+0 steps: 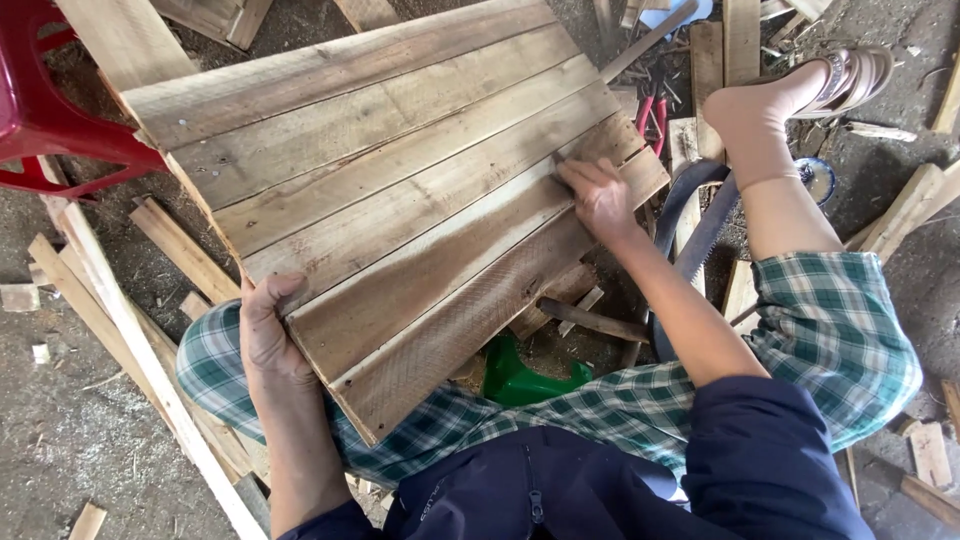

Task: A person is manually sanding a wooden panel made of several slats using a piece of sandpaper in a workshop environment.

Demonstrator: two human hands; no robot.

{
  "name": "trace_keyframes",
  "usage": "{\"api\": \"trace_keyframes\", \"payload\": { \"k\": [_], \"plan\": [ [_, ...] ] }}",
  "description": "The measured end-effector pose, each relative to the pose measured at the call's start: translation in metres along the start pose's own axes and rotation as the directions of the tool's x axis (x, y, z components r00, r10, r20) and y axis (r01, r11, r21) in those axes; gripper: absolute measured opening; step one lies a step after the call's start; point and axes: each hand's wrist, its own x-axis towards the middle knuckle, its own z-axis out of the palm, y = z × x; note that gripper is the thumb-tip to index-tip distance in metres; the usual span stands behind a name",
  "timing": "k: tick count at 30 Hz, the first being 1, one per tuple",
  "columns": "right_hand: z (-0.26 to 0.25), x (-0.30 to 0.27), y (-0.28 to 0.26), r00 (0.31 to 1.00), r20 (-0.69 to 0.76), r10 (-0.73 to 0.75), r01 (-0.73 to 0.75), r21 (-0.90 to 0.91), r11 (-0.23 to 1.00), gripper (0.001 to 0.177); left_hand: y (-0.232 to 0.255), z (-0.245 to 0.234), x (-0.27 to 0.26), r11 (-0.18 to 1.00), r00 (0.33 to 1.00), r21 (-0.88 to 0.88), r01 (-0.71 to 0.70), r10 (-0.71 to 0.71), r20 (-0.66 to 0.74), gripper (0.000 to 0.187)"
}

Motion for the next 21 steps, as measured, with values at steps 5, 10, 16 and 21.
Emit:
{"api": "trace_keyframes", "payload": {
  "k": [5, 10, 16, 21],
  "plan": [
    [-0.002, 0.017, 0.047, 0.992, 0.12, 0.035, 0.025, -0.46, 0.888, 0.033, 0.003, 0.001, -0.005, 1.0, 1.0, -0.001, 0.004, -0.004, -0.011, 0.063],
    [0.019, 0.003, 0.017, 0.992, 0.111, -0.057, 0.078, -0.199, 0.977, 0.035, -0.003, -0.006, 0.009, 1.0, 1.0, -0.006, 0.015, -0.015, 0.005, 0.064],
    [0.015, 0.005, 0.028, 0.99, 0.057, -0.132, 0.142, -0.259, 0.955, 0.029, -0.021, -0.03, 0.03, 1.0, 1.0, 0.018, 0.014, -0.015, 0.014, 0.068],
    [0.028, 0.016, 0.1, 0.992, 0.125, 0.027, 0.041, -0.505, 0.862, 0.031, -0.007, -0.01, 0.01, 1.0, 1.0, -0.008, 0.02, -0.02, -0.004, 0.069]
  ]
}}
